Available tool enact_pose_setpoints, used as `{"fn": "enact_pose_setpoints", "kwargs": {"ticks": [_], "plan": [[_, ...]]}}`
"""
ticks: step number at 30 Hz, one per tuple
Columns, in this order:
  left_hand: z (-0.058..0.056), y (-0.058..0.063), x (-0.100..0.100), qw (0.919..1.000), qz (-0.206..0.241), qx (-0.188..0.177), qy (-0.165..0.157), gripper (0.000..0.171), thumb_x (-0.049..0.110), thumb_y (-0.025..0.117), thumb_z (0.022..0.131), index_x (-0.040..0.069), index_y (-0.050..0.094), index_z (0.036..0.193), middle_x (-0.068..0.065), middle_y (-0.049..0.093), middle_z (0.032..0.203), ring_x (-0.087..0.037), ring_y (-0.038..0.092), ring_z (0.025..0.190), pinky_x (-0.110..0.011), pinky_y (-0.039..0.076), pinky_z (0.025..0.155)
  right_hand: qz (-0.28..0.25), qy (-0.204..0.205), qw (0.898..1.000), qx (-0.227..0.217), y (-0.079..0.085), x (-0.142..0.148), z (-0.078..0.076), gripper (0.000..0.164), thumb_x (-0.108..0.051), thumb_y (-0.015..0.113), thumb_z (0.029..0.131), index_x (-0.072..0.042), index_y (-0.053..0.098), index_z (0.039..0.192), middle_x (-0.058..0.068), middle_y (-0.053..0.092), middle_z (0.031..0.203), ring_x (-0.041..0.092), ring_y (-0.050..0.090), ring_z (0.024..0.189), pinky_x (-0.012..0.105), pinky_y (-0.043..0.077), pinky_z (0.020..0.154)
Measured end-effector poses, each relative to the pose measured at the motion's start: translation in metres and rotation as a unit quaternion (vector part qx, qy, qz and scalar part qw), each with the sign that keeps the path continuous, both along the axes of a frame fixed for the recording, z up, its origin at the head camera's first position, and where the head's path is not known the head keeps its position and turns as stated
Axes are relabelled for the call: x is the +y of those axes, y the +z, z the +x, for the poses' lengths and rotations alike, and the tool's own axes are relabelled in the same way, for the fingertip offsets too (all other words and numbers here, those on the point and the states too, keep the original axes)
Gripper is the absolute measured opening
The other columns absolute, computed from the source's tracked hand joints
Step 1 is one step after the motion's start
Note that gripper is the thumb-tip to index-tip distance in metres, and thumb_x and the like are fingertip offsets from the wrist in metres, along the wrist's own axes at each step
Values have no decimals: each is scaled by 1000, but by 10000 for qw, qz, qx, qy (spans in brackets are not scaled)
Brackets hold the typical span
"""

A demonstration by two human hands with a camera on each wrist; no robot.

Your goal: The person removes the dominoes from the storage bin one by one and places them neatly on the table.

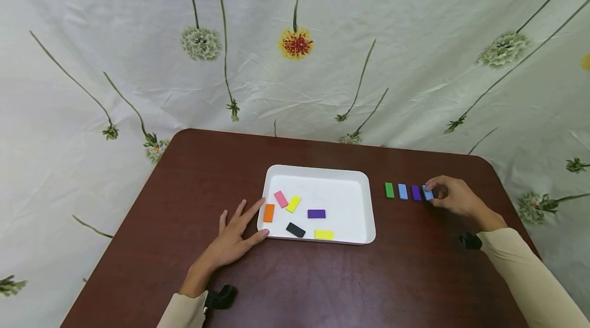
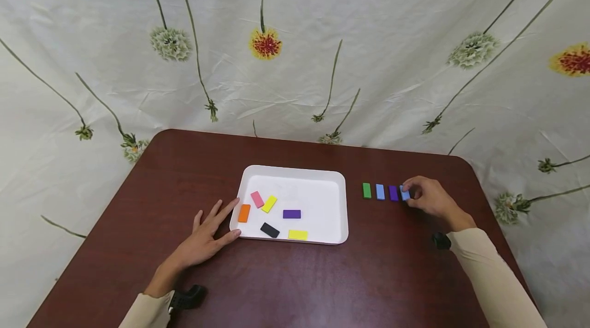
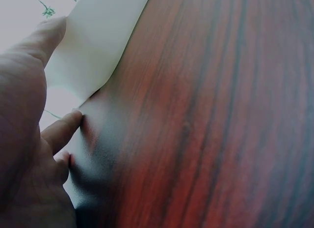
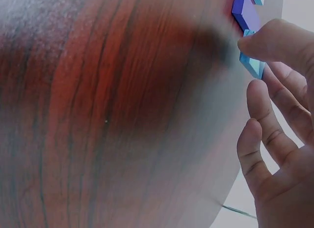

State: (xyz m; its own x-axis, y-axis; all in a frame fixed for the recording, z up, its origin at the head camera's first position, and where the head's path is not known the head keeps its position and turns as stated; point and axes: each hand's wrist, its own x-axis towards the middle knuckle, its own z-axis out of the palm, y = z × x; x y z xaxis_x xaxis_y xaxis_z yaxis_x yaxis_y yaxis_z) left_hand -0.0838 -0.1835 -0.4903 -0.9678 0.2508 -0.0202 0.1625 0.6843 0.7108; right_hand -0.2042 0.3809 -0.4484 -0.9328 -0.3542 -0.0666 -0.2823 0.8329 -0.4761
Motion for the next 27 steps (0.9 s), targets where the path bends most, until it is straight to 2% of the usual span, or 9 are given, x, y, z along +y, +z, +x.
{"fn": "enact_pose_setpoints", "kwargs": {"ticks": [9, 16, 27], "plan": [[0, 0, 0, 10000, -5, -30, 30, 79, 49, 67, 93, 35, 27, 159, -9, 40, 159, -41, 14, 153, -70, -7, 112, 25, -57, 10000, -39, -6, 1, 0, 21, 2, 78, 81, -2, 69, 100, 25, 63, 124, 5, 53, 71, 25, 46, 57], [1, 0, 0, 9999, 35, -85, 43, 79, 49, 67, 92, 34, 27, 159, -10, 38, 160, -42, 13, 154, -70, -8, 113, 38, -141, 9998, -109, -10, 3, 0, 19, 3, 76, 82, -2, 69, 99, 26, 62, 124, 10, 55, 74, 25, 46, 58], [1, 0, 0, 10000, 28, -43, 39, 79, 49, 67, 93, 36, 26, 159, -9, 38, 160, -41, 13, 154, -70, -8, 113, -70, -186, 9998, -77, -10, 2, 1, 20, 6, 76, 81, 0, 68, 99, 27, 60, 124, 14, 60, 75, 25, 48, 57]]}}
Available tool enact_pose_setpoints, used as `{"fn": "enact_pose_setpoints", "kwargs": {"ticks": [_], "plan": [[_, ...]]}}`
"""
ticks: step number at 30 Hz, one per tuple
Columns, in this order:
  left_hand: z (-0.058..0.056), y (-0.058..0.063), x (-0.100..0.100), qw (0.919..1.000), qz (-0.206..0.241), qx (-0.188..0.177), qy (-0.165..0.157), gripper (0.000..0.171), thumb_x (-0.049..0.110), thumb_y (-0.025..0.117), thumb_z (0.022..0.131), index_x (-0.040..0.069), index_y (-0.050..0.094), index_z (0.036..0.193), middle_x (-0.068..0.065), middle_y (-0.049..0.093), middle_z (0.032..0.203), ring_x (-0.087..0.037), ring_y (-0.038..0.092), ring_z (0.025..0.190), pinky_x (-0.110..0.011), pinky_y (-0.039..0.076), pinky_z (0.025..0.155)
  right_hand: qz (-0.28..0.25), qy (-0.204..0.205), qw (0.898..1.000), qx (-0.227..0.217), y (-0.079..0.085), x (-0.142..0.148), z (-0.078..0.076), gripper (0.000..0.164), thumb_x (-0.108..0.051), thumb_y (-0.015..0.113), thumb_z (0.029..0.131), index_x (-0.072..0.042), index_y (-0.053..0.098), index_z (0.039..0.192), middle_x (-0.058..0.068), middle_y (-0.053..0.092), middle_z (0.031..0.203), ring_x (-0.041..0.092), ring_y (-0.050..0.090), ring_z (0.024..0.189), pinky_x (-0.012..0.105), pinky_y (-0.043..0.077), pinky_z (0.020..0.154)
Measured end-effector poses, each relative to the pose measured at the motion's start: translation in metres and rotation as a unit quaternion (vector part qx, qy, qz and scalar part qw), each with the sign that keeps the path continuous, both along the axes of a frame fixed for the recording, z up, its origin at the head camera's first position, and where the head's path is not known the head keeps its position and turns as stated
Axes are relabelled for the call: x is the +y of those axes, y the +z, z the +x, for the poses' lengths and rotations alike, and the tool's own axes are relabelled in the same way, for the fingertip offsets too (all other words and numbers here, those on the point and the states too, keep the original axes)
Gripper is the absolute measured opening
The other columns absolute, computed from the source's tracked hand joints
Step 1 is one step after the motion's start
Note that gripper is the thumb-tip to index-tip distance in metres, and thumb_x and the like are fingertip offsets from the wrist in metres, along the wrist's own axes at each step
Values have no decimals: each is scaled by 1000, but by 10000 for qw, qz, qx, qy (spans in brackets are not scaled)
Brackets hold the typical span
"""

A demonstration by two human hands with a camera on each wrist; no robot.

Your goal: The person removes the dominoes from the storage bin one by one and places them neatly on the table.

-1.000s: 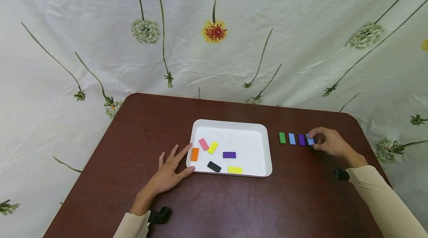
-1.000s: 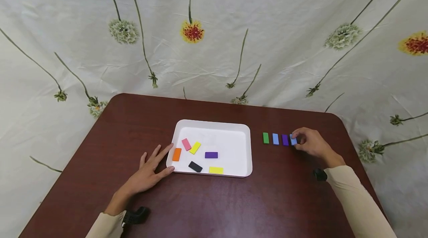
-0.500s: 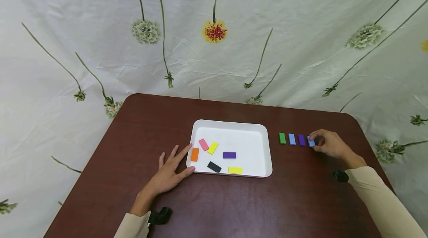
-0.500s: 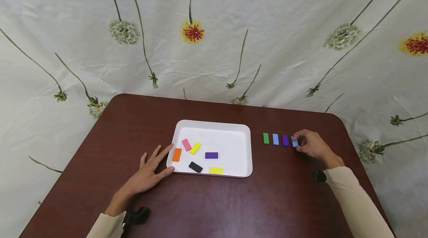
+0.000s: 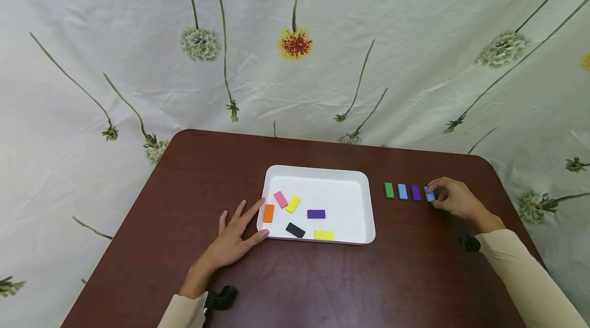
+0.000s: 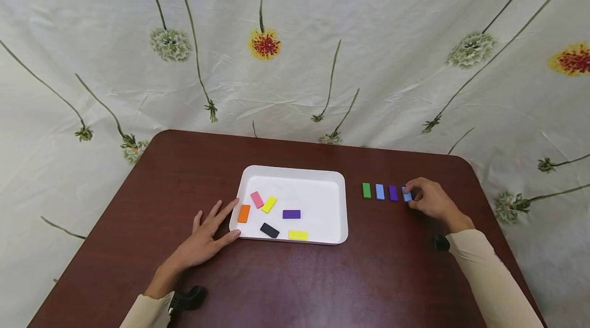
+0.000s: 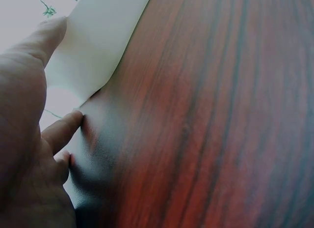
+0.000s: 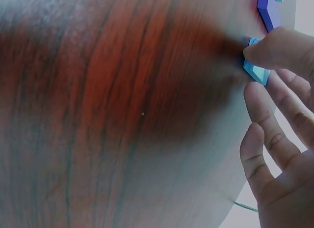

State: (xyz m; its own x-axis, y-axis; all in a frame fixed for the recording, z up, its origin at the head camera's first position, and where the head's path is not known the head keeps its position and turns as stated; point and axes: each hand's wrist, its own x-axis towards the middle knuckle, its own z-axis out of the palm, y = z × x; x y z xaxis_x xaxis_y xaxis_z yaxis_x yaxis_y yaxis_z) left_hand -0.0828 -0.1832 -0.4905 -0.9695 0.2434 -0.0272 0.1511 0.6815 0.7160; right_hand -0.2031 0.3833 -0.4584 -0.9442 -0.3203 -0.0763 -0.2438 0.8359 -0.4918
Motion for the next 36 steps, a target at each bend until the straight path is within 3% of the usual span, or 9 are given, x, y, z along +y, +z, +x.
{"fn": "enact_pose_setpoints", "kwargs": {"ticks": [7, 12, 20, 25, 30, 36], "plan": [[1, -2, 0, 10000, 14, -22, 18, 79, 49, 67, 92, 37, 26, 159, -9, 37, 160, -41, 12, 154, -70, -8, 113, -53, -8, 10000, -25, -1, 0, 1, 20, 6, 75, 81, 1, 68, 99, 27, 60, 124, 17, 61, 78, 25, 49, 57], [2, -3, 0, 10000, -2, -16, 21, 79, 50, 67, 93, 37, 25, 159, -9, 38, 160, -41, 12, 154, -70, -8, 113, -90, -36, 10000, -22, 0, -1, 2, 20, 6, 75, 81, 0, 69, 100, 29, 57, 129, 11, 61, 75, 25, 49, 57], [2, -3, -1, 10000, -27, -11, 21, 79, 49, 67, 93, 36, 25, 159, -8, 39, 160, -42, 13, 154, -70, -8, 112, -149, -10, 9997, 216, 11, -7, -1, 23, 4, 74, 83, -1, 68, 105, 25, 62, 126, 12, 60, 78, 26, 48, 57], [2, -3, 0, 10000, -44, -24, 26, 79, 49, 66, 93, 36, 25, 159, -8, 38, 160, -42, 13, 154, -70, -8, 113, -207, 76, 9994, 254, 21, -20, -3, 23, 2, 71, 87, -2, 66, 109, 21, 64, 119, 18, 59, 81, 28, 47, 57], [2, -1, 1, 10000, -11, -13, 9, 79, 49, 67, 93, 34, 26, 159, -9, 38, 160, -42, 13, 153, -70, -8, 112, -422, 204, 9985, 267, 29, -39, -7, 21, -3, 70, 91, -3, 67, 112, 15, 65, 106, 14, 56, 75, 29, 45, 56], [0, -1, 0, 10000, -39, 45, -28, 79, 49, 66, 93, 34, 26, 160, -10, 38, 160, -43, 13, 153, -71, -7, 112, -725, 724, 9927, 631, 34, -70, -12, 22, 1, 71, 89, -2, 68, 110, 11, 64, 108, 12, 56, 78, 27, 46, 62]]}}
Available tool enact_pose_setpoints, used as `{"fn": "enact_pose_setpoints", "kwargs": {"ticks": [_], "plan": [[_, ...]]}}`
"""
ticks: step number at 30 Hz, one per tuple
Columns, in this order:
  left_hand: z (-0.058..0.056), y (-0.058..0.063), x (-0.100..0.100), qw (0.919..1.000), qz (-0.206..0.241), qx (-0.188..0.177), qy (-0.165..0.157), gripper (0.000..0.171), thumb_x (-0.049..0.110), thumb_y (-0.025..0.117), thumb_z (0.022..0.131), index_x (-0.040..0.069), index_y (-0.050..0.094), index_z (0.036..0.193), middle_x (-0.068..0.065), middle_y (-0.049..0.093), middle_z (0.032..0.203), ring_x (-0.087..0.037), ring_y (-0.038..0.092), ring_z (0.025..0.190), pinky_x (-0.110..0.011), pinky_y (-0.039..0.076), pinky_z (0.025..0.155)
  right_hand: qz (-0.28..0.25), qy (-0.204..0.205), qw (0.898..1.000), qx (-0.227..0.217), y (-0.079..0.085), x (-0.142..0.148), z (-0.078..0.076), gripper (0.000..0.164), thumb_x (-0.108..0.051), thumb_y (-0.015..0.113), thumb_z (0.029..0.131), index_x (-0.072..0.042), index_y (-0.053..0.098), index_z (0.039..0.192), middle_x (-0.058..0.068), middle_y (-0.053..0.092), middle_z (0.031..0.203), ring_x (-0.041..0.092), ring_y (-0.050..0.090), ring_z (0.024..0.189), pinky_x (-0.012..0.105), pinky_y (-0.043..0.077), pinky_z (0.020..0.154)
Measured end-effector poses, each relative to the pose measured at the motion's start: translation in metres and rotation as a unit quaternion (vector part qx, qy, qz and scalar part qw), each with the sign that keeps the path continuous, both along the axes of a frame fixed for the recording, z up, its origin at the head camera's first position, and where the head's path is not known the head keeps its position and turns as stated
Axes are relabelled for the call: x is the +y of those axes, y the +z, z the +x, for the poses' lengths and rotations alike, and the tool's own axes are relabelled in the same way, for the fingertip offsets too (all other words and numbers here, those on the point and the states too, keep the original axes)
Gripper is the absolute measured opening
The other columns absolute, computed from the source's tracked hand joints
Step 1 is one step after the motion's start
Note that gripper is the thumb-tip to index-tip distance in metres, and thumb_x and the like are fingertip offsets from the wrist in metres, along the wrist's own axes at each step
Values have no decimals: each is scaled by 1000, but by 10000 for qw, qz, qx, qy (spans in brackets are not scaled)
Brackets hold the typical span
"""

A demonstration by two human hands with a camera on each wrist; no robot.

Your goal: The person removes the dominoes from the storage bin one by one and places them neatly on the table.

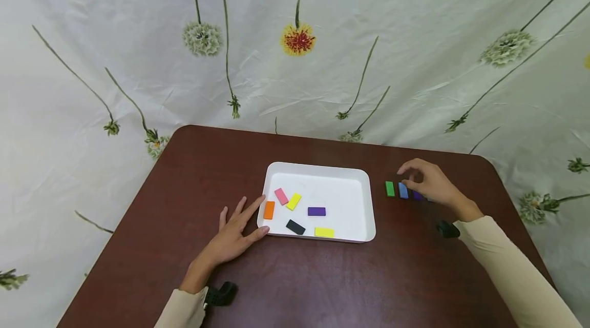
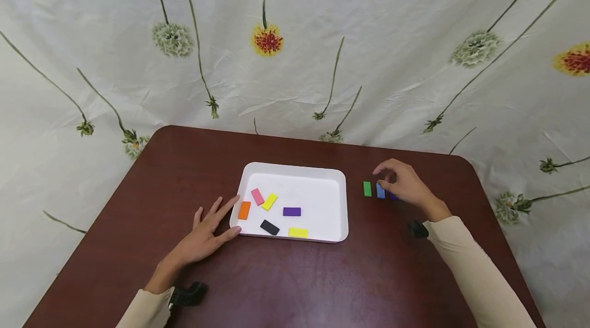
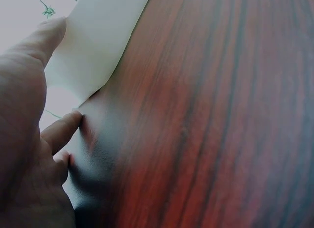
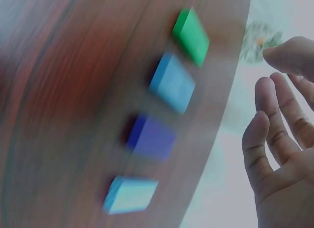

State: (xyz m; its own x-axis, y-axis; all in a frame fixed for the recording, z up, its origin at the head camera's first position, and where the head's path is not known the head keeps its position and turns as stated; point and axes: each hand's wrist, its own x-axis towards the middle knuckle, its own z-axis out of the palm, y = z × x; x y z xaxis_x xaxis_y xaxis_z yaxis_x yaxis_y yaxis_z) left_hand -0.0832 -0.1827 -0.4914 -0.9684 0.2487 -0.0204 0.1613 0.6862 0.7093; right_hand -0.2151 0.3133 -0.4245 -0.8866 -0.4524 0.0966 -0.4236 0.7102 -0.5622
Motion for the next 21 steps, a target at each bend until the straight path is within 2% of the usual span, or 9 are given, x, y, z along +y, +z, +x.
{"fn": "enact_pose_setpoints", "kwargs": {"ticks": [4, 11, 15, 21], "plan": [[-2, 0, 0, 10000, -8, 19, -14, 79, 50, 66, 93, 35, 26, 159, -11, 38, 160, -43, 13, 153, -70, -8, 112, -170, 397, 9991, 57, 3, -23, -1, 23, -1, 73, 88, -3, 69, 111, 10, 65, 112, 12, 56, 82, 27, 48, 66], [0, 0, 0, 10000, -3, -71, -16, 79, 50, 66, 93, 36, 26, 159, -10, 38, 160, -42, 12, 154, -70, -8, 113, -361, 1177, 9920, -278, 10, -64, 0, 25, -6, 75, 89, -3, 68, 113, 11, 66, 105, 9, 56, 75, 25, 49, 64], [0, 1, 0, 10000, 19, -59, 8, 79, 49, 66, 93, 35, 26, 159, -10, 38, 160, -42, 13, 153, -70, -8, 112, -199, 1530, 9862, -595, 15, -90, 0, 26, -6, 74, 90, -4, 68, 115, 10, 66, 105, 16, 57, 78, 26, 49, 65], [1, 1, 0, 10000, 7, -32, 12, 78, 49, 66, 94, 34, 26, 159, -12, 36, 160, -44, 13, 153, -71, -8, 112, 258, 2074, 9735, -929, 11, -125, -2, 26, -2, 73, 89, -6, 69, 114, 5, 66, 113, 23, 58, 91, 29, 49, 70]]}}
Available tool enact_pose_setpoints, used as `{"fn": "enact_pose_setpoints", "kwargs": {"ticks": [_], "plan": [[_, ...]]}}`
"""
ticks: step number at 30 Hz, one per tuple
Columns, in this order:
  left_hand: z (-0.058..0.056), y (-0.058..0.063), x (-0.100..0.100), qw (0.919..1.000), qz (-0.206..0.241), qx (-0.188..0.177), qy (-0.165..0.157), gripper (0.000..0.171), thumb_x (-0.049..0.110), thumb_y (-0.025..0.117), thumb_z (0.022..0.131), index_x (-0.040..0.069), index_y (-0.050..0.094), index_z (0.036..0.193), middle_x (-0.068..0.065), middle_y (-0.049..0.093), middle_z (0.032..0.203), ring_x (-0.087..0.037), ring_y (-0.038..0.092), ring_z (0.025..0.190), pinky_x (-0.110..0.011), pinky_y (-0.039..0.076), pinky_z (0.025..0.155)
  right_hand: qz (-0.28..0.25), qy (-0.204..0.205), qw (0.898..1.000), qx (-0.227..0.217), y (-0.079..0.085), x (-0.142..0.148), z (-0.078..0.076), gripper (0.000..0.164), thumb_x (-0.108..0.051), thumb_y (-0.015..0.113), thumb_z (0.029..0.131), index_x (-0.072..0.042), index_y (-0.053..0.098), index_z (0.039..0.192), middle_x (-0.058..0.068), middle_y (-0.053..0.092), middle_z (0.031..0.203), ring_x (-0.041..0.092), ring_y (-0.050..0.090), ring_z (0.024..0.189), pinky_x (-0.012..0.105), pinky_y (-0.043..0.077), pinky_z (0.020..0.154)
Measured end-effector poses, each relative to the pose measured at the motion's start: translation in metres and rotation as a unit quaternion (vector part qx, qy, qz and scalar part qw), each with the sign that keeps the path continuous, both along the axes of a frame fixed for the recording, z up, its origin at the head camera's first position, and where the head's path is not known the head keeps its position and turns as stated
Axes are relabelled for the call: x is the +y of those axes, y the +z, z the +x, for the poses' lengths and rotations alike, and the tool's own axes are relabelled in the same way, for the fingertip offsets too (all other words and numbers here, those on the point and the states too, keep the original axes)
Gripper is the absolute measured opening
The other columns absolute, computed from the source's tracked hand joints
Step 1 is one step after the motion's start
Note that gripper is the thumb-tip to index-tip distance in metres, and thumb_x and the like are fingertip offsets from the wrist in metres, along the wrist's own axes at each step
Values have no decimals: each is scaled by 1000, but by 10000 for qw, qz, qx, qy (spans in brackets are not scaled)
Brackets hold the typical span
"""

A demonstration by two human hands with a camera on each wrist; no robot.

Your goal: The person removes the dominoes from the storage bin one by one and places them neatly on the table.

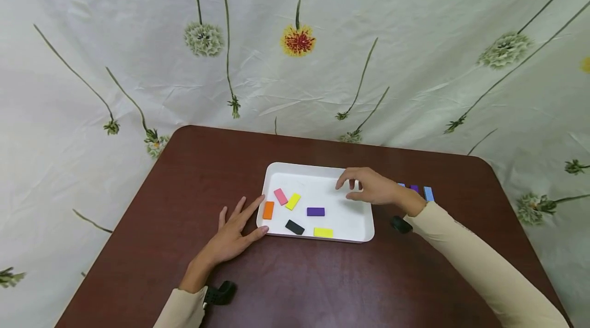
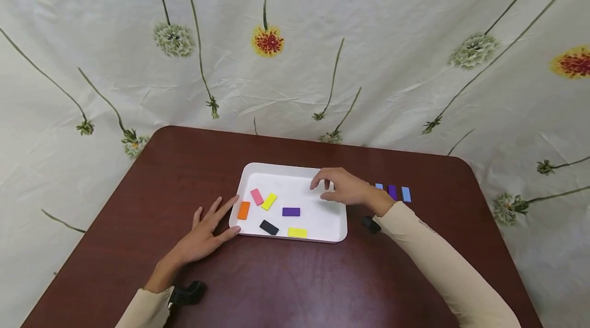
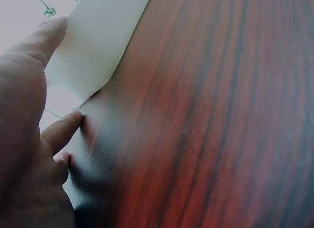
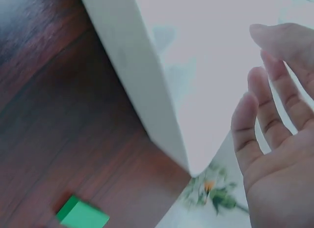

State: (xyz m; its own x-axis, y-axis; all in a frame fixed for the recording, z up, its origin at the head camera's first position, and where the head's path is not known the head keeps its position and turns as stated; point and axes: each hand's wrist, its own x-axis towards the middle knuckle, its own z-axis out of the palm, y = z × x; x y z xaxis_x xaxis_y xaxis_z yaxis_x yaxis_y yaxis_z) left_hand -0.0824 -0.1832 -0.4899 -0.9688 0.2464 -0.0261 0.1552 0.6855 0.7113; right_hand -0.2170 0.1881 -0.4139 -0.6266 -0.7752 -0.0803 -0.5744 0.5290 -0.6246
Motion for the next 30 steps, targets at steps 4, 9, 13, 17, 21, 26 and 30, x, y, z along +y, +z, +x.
{"fn": "enact_pose_setpoints", "kwargs": {"ticks": [4, 9, 13, 17, 21, 26, 30], "plan": [[0, 0, 0, 10000, -22, -16, 20, 78, 49, 65, 93, 34, 26, 159, -12, 37, 160, -43, 13, 153, -70, -7, 112, 245, 454, 9986, -84, -5, -19, -1, 25, 3, 70, 89, -8, 71, 111, -1, 64, 111, 19, 56, 88, 27, 49, 71], [0, -1, -1, 9999, -49, -94, 42, 78, 51, 65, 93, 36, 25, 159, -10, 37, 160, -41, 12, 154, -69, -8, 113, 218, 1033, 9943, -111, -11, -37, -2, 30, 12, 62, 88, -8, 71, 108, 1, 65, 112, 20, 59, 88, 30, 51, 76], [0, -1, 0, 10000, -16, -61, 43, 79, 50, 66, 93, 36, 26, 159, -11, 36, 161, -43, 12, 153, -70, -8, 113, 212, 1357, 9903, -192, -18, -48, -2, 34, 17, 57, 85, -8, 71, 103, 4, 67, 113, 20, 60, 96, 31, 53, 82], [0, -2, 0, 10000, -21, -36, 51, 79, 50, 66, 93, 35, 26, 159, -11, 36, 161, -43, 13, 153, -70, -8, 113, 371, 1404, 9887, -360, -23, -58, 1, 35, 18, 56, 83, -8, 72, 101, 3, 66, 117, 15, 57, 103, 27, 52, 85], [0, -2, 0, 9999, -45, -71, 60, 79, 51, 66, 93, 36, 26, 159, -9, 36, 161, -42, 13, 154, -70, -8, 113, 625, 1317, 9881, -493, -25, -65, 2, 38, 17, 58, 84, -12, 72, 104, -1, 64, 122, 13, 56, 103, 24, 50, 87], [0, -1, 0, 9999, -36, -90, 67, 79, 51, 66, 93, 37, 26, 159, -9, 37, 161, -41, 13, 154, -69, -8, 113, 803, 1382, 9857, -542, -28, -71, 2, 43, 18, 55, 83, -13, 72, 107, -2, 64, 125, 13, 55, 102, 24, 49, 87], [0, 0, 1, 10000, -12, -57, 57, 78, 51, 66, 93, 36, 27, 159, -10, 37, 161, -43, 13, 153, -70, -8, 113, 909, 1360, 9848, -580, -27, -75, 5, 46, 19, 55, 81, -14, 71, 108, -3, 63, 126, 14, 54, 101, 26, 48, 87]]}}
